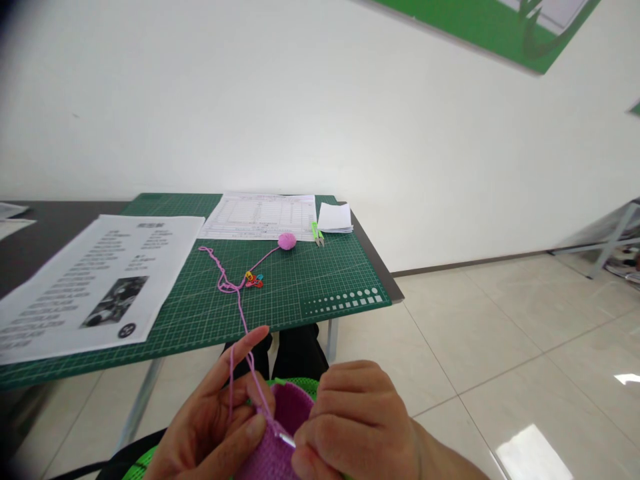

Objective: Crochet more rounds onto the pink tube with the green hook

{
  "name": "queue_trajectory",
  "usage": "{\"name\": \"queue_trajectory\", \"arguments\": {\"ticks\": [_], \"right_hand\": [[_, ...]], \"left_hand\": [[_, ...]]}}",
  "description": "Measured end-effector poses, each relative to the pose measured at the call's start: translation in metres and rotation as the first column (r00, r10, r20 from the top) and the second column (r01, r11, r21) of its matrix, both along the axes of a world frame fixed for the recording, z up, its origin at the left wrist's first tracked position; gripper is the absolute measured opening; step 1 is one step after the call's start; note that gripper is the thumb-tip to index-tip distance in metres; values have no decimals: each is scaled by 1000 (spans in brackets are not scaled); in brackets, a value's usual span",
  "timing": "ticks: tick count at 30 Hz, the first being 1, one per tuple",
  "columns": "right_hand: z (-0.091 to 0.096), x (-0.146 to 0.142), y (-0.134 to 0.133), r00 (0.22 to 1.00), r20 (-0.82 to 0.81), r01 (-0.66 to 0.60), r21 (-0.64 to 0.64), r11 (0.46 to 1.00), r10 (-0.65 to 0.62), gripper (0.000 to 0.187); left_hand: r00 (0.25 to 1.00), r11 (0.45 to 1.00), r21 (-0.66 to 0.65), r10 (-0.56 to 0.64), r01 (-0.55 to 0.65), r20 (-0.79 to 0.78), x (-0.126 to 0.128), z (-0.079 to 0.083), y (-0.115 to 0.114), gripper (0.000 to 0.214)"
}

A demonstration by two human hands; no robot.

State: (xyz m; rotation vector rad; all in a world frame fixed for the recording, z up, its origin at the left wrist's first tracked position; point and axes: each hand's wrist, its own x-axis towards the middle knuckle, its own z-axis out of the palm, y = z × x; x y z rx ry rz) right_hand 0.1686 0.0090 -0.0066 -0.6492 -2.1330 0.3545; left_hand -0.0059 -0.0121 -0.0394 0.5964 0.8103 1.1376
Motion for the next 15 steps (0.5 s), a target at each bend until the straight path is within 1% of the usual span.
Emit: {"name": "queue_trajectory", "arguments": {"ticks": [2, 4, 6, 8, 11, 13, 15], "right_hand": [[2, -1, 1, 1000, -28, -14, -27, 1000, 13, 34], [4, -3, 2, 999, -45, -1, -37, 999, -1, 34], [4, -5, 3, 999, -42, 29, -23, 999, -30, 31], [5, -6, 3, 997, -37, 65, 6, 998, -65, 26], [5, -10, 3, 992, -44, 123, 20, 992, -122, 18], [5, -13, 3, 989, -42, 139, -23, 990, -140, 15], [4, -17, 4, 988, -51, 140, -68, 988, -144, 18]], "left_hand": [[999, 1000, 20, -4, 5, -54, 0, 0, -1, 67], [997, 999, 31, -31, 33, -73, 0, 1, -1, 67], [997, 998, 17, -67, 67, -42, 0, 3, -1, 67], [996, 996, -7, -92, 92, 21, -1, 5, 0, 67], [990, 994, -27, -106, 109, 95, -2, 7, 1, 66], [989, 993, -31, -111, 114, 96, -3, 6, 2, 66], [991, 993, -34, -108, 111, 82, -2, 6, 1, 66]]}}
